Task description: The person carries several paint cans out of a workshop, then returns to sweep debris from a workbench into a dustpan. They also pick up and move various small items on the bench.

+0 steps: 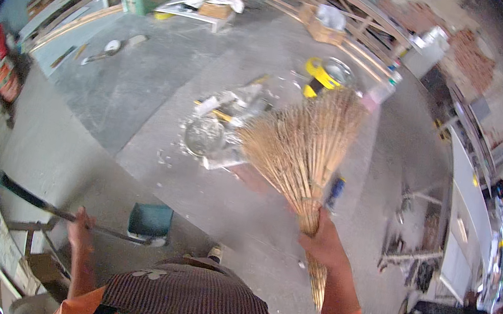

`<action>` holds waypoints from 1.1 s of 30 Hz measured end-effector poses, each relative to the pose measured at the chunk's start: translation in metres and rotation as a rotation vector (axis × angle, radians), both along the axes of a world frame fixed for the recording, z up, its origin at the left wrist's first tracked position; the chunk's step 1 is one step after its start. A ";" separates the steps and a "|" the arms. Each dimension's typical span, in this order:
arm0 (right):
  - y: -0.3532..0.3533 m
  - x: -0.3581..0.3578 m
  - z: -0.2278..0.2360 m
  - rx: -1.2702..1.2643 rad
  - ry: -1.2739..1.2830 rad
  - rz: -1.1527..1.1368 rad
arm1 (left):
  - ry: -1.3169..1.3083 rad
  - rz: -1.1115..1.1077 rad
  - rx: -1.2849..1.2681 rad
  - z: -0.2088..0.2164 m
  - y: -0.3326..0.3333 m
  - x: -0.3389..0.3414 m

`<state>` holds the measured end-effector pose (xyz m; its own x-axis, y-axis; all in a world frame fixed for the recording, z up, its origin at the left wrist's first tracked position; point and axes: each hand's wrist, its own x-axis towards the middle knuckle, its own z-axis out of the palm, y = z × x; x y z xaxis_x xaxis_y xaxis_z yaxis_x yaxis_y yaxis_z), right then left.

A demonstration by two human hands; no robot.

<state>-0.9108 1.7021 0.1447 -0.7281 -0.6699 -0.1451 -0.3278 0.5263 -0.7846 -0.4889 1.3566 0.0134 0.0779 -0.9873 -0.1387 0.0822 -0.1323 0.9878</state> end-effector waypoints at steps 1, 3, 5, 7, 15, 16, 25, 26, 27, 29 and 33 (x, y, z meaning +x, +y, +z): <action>0.000 0.004 -0.002 -0.035 0.102 -0.024 | -0.062 0.026 0.199 -0.018 0.011 -0.006; 0.009 0.006 0.002 -0.019 0.139 -0.128 | 0.015 0.043 0.054 -0.036 0.011 -0.009; 0.031 0.006 0.012 0.125 -0.019 -0.248 | 0.099 0.135 0.007 -0.040 0.014 -0.006; 0.049 0.006 0.017 0.062 0.180 -0.231 | 0.177 0.029 -0.081 -0.026 0.009 0.000; 0.131 0.053 0.027 0.163 0.208 -0.473 | 0.406 -0.118 -0.064 0.020 0.025 -0.010; 0.142 0.062 0.025 0.270 0.268 -0.444 | 0.440 -0.160 -0.084 0.024 0.027 -0.012; 0.249 0.173 0.021 0.863 0.410 -0.314 | 0.432 -0.311 -0.202 0.045 0.020 -0.039; 0.253 0.186 0.020 0.871 0.421 -0.256 | 0.477 -0.286 -0.120 0.045 0.020 -0.042; 0.255 0.193 0.020 0.875 0.434 -0.199 | 0.457 -0.288 -0.094 0.044 0.019 -0.045; 0.244 0.200 0.008 0.978 0.301 -0.205 | 0.465 -0.337 -0.095 0.042 0.020 -0.049; 0.205 0.196 -0.009 0.870 0.291 -0.130 | 0.424 -0.370 -0.186 0.046 0.024 -0.044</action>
<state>-0.7151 1.9072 0.1359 -0.8765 -0.3213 -0.3584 -0.3470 0.9378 0.0077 -0.5330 1.3806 0.0590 -0.3009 -0.9489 0.0956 0.4562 -0.0552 0.8881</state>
